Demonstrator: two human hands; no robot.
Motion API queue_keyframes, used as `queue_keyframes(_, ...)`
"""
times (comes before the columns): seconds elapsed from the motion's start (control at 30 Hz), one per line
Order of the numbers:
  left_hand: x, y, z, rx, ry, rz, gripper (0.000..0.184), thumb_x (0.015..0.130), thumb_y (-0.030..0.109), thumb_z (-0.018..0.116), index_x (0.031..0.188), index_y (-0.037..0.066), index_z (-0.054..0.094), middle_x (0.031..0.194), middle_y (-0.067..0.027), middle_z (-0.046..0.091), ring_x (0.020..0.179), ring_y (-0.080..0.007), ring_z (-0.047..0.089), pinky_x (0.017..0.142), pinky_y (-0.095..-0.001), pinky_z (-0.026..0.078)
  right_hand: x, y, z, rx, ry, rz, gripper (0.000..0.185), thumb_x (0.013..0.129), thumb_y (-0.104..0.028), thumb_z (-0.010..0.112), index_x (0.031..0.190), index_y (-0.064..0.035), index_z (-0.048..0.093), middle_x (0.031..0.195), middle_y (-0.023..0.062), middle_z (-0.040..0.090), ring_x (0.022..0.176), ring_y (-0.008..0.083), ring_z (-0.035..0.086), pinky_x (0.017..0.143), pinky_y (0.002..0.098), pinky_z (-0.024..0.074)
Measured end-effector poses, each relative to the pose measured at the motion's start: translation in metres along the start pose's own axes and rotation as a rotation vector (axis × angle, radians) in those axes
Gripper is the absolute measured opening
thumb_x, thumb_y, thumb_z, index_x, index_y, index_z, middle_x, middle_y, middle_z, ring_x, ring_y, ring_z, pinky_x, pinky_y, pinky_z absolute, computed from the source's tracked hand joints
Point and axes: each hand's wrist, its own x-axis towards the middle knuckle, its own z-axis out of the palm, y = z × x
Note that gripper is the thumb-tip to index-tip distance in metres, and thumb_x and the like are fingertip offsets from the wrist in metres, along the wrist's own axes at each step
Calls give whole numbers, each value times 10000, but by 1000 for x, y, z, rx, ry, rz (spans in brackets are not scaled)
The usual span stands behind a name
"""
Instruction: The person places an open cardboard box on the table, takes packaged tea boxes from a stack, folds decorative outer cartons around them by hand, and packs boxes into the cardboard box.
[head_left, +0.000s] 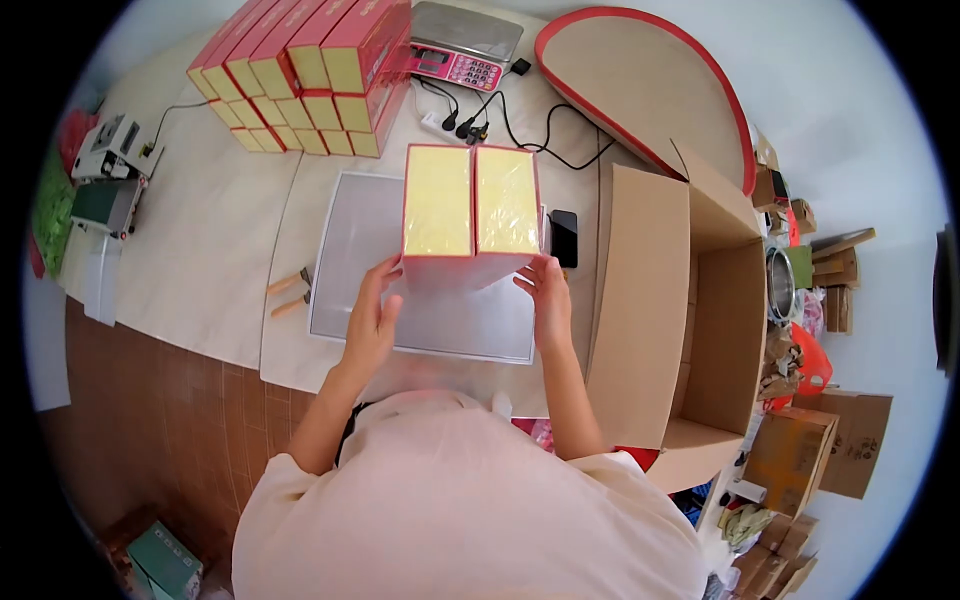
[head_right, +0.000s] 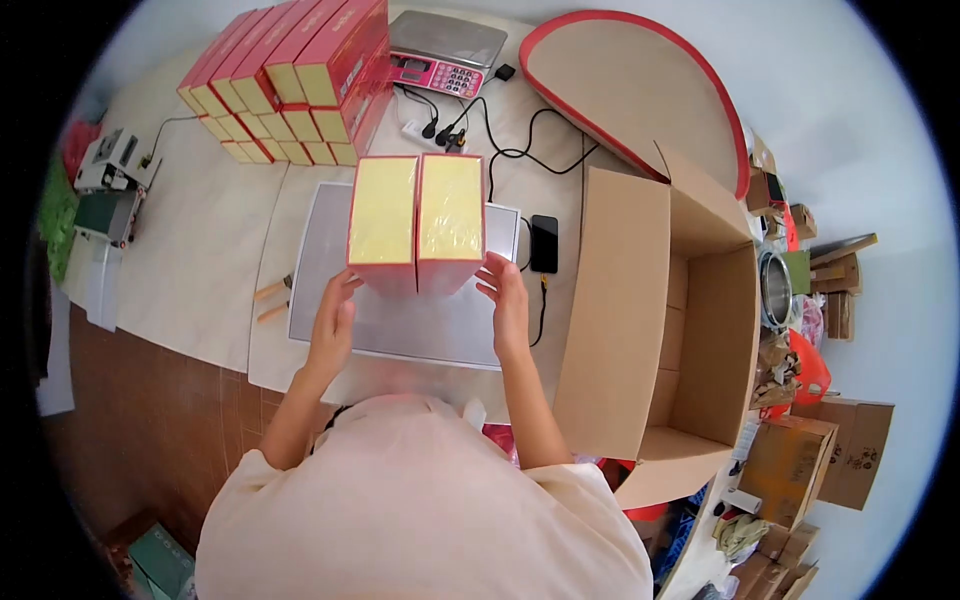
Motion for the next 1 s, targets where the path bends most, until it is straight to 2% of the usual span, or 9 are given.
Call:
queue_keyframes(0.03,3,-2,0,7,13,17,524,967,367,418,1337,1,359,1304,-159,439,1161,-277,484,979,-384,371,1,1,-1,-1,19,11,576,983,-454,302,1242,28,480,1185,145,567,1066,238,556,906,346,434)
queue_keyframes(0.27,24,-8,2,136,38,-32,512,974,376,388,1316,-5,379,1244,-168,480,1139,-268,485,975,-353,365,19,7,-9,32,39,35,561,983,-452,307,1237,15,486,1203,155,566,1074,236,558,916,342,426)
queue_keyframes(0.47,49,-26,0,114,93,-246,464,973,327,412,1285,-16,395,1194,-134,527,1135,-228,491,967,-320,361,43,23,-10,69,27,46,552,989,-439,292,1216,17,503,1196,154,575,1062,231,567,909,336,427)
queue_keyframes(0.53,61,-27,2,57,94,-69,407,964,262,445,1269,-7,420,1192,-130,533,1094,-201,520,938,-315,405,50,18,-7,77,20,77,564,979,-451,315,1223,27,490,1222,164,554,1093,237,545,940,350,413)
queue_keyframes(0.8,78,-71,3,8,11,-134,408,964,262,442,1274,-3,420,1200,-135,532,1093,-203,527,931,-318,418,79,20,13,8,-61,-73,403,994,-337,374,1164,-13,542,1159,98,585,1092,189,531,919,324,416)
queue_keyframes(0.93,82,-77,5,-12,-22,-150,409,964,262,440,1276,0,419,1204,-138,531,1092,-203,531,927,-319,426,83,15,21,-11,-61,-72,384,992,-325,385,1157,-21,549,1147,90,587,1095,186,523,927,326,410)
queue_keyframes(1.0,83,-78,6,-24,-36,-156,409,963,262,439,1278,1,419,1206,-139,530,1091,-204,533,925,-320,430,83,14,24,-28,-54,-68,426,994,-353,377,1171,4,527,1124,82,583,1039,143,526,919,283,397)
